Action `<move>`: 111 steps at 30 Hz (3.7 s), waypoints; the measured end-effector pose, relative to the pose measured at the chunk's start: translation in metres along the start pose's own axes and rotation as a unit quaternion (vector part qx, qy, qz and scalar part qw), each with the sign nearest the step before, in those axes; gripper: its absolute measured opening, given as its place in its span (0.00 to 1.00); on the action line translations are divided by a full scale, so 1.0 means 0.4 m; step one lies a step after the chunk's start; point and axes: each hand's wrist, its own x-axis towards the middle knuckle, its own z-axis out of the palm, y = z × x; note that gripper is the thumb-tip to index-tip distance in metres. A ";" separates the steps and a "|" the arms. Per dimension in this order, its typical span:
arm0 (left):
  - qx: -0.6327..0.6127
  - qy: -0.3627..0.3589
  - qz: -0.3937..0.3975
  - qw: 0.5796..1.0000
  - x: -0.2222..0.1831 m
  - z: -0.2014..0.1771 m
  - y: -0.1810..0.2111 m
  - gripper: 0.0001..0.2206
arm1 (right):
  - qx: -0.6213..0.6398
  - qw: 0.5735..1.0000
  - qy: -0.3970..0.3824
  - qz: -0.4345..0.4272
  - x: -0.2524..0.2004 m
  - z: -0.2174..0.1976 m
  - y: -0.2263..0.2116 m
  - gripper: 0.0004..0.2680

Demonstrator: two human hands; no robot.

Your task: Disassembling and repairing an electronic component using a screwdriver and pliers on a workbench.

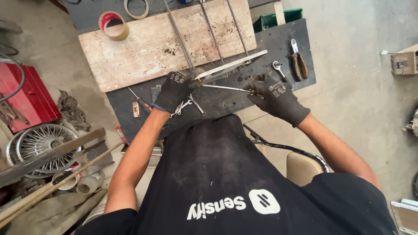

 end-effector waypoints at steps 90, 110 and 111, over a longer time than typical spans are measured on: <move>0.057 -0.037 -0.033 0.997 0.030 0.113 -0.094 0.15 | 0.591 0.705 -0.350 0.175 0.179 -0.025 0.123 0.08; 0.151 0.009 0.049 0.987 0.021 0.179 -0.143 0.19 | 0.613 0.635 -0.423 0.203 0.170 0.034 0.131 0.06; 0.118 0.010 0.032 0.992 0.027 0.192 -0.164 0.21 | 0.590 0.675 -0.412 0.161 0.154 0.022 0.140 0.08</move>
